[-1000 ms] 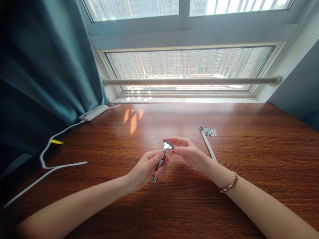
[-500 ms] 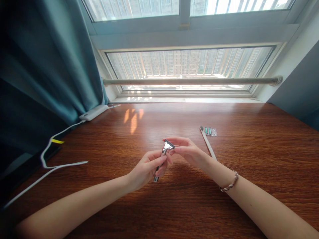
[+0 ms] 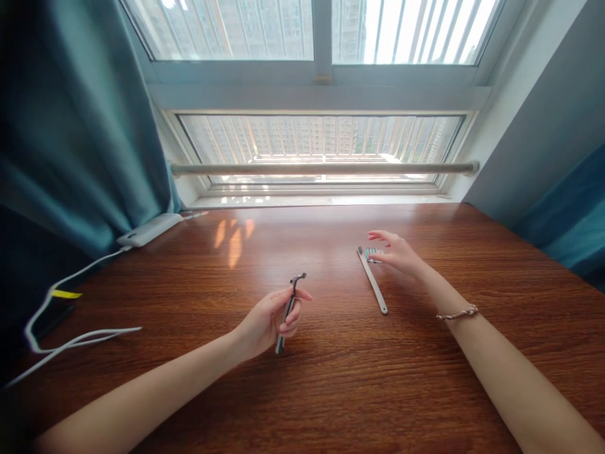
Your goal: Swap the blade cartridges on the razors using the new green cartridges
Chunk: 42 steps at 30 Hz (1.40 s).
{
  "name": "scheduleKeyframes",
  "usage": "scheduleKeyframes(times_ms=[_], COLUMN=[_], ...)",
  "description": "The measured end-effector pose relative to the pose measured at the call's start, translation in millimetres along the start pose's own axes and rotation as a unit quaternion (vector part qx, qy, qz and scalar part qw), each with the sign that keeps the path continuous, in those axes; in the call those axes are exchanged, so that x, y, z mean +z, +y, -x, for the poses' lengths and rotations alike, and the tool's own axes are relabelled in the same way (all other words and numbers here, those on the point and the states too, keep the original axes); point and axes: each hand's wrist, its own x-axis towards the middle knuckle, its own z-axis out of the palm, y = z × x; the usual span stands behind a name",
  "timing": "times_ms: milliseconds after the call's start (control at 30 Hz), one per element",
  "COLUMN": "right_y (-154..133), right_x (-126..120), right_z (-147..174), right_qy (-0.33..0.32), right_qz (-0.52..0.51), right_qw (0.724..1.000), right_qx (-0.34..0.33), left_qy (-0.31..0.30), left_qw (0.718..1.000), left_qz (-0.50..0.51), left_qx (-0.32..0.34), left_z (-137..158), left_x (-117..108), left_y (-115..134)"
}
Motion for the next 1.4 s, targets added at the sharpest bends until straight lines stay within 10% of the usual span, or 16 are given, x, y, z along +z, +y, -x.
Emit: scheduleKeyframes(times_ms=[500, 1033, 1400], right_y=[51.6, 137.2, 127.3], right_x=[3.8, -75.3, -87.5], right_z=[-2.9, 64.3, 69.4], right_qy=[-0.078, -0.049, -0.035], right_qz=[0.025, -0.088, -0.061], right_qw=[0.997, 0.988, 0.991], right_qx=[-0.009, 0.114, 0.116], left_qy=[0.025, 0.05, 0.045], left_qw=[1.0, 0.998, 0.998], left_qz=[-0.01, -0.039, -0.049], left_qx=[-0.013, -0.001, 0.007], left_z=[-9.2, -13.2, -10.2], left_x=[-13.5, -12.0, -7.6], left_y=[-12.5, -14.7, -15.2])
